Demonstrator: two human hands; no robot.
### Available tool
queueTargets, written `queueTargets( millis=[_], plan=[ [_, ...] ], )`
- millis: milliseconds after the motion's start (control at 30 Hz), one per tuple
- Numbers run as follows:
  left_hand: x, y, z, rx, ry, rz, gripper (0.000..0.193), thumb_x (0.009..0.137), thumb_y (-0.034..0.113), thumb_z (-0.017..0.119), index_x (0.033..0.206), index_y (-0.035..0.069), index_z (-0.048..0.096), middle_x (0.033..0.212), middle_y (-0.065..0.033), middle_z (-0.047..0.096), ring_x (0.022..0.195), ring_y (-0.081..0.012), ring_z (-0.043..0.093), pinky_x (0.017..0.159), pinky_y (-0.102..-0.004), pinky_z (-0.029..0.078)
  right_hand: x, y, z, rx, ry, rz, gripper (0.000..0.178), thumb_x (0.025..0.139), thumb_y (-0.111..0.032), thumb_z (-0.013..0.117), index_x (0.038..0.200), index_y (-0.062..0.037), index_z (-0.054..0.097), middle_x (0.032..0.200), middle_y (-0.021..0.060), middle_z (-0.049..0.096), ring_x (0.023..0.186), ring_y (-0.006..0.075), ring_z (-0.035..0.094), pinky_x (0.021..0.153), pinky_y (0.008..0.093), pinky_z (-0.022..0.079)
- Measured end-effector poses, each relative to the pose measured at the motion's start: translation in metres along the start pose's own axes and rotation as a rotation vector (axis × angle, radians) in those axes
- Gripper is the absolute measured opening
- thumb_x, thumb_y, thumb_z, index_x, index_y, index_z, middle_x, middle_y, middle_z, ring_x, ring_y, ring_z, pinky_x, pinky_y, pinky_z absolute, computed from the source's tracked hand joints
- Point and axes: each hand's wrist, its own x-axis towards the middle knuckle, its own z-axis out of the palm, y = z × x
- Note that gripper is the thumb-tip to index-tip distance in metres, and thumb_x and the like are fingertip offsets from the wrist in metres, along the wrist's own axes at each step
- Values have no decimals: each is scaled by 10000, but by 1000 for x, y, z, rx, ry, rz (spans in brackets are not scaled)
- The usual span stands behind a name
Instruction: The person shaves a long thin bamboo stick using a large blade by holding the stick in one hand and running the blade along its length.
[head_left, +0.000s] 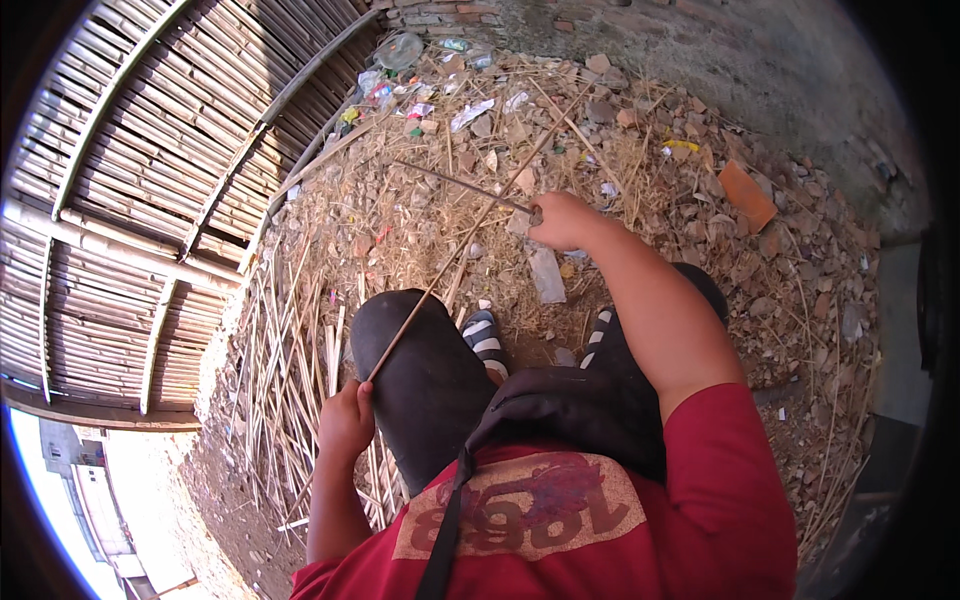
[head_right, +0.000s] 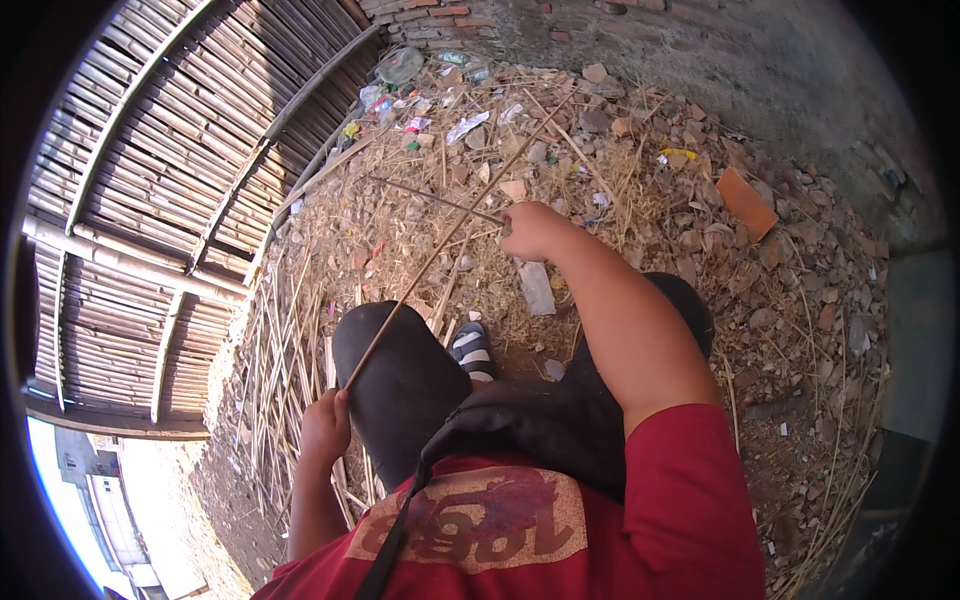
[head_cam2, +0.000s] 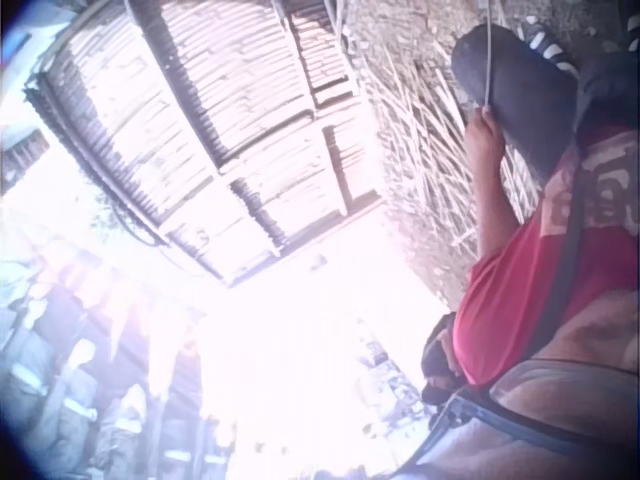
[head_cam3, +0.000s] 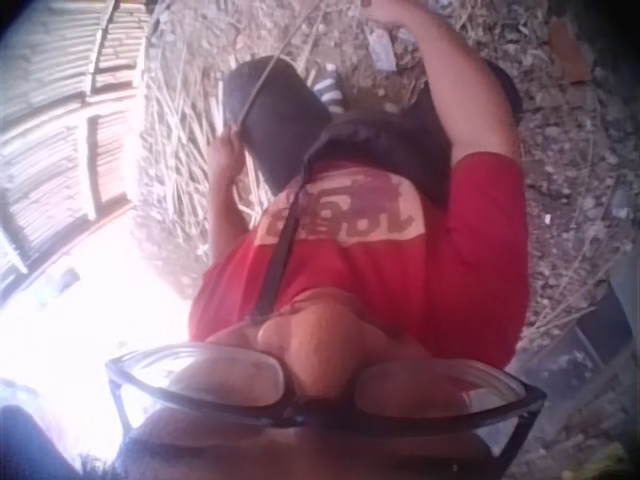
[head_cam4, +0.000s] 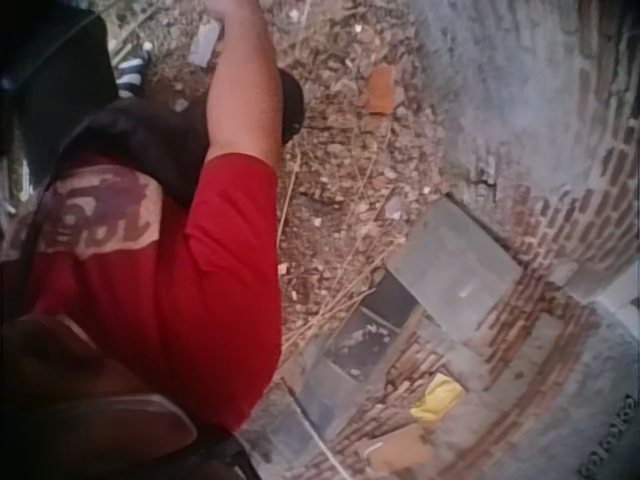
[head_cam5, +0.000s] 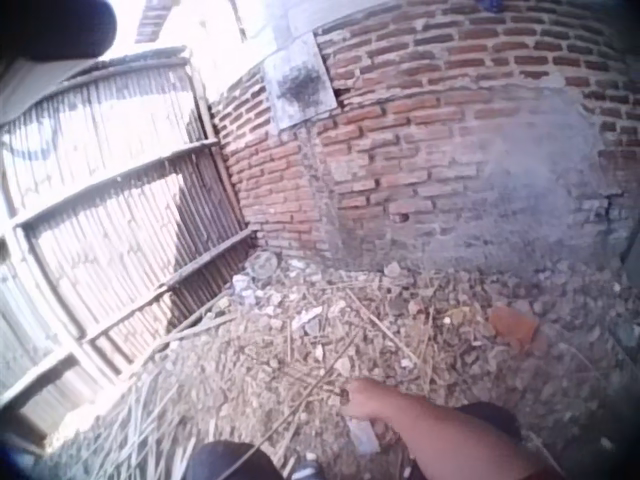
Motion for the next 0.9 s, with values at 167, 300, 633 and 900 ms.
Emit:
queueTargets(
  millis=[167,300,633,900],
  plan=[
    [-1,-3,10,-41,-32,-8,441,1075,361,410,856,6,554,741,-293,627,749,-525,611,667,-608,447,-24,-56,4,-320,-233,-247,396,753,-253,707,1065,-10,698,1008,216,716,952,373,695,835,452,551],
    [4,-5,6,-69,-13,0,445,1072,366,412,866,14,589,765,-289,643,771,-525,616,686,-607,455,1,-9,-2,-108,-162,-61,386,755,-253,699,1064,-21,695,1009,218,709,972,384,686,836,466,547],
    [-2,-1,11,-12,20,-22,398,1061,339,452,858,24,585,740,-273,642,735,-511,619,671,-610,454,-23,-53,-6,-293,-130,-210,310,770,-272,706,970,-36,703,964,184,715,931,370,688,811,466,552],
    [1,-7,5,-92,23,35,428,1065,351,444,833,15,571,701,-275,614,709,-510,605,639,-596,438,7,4,-2,-80,94,-41,299,765,-249,717,990,-52,708,975,165,721,932,362,689,811,467,556]
  ],
)
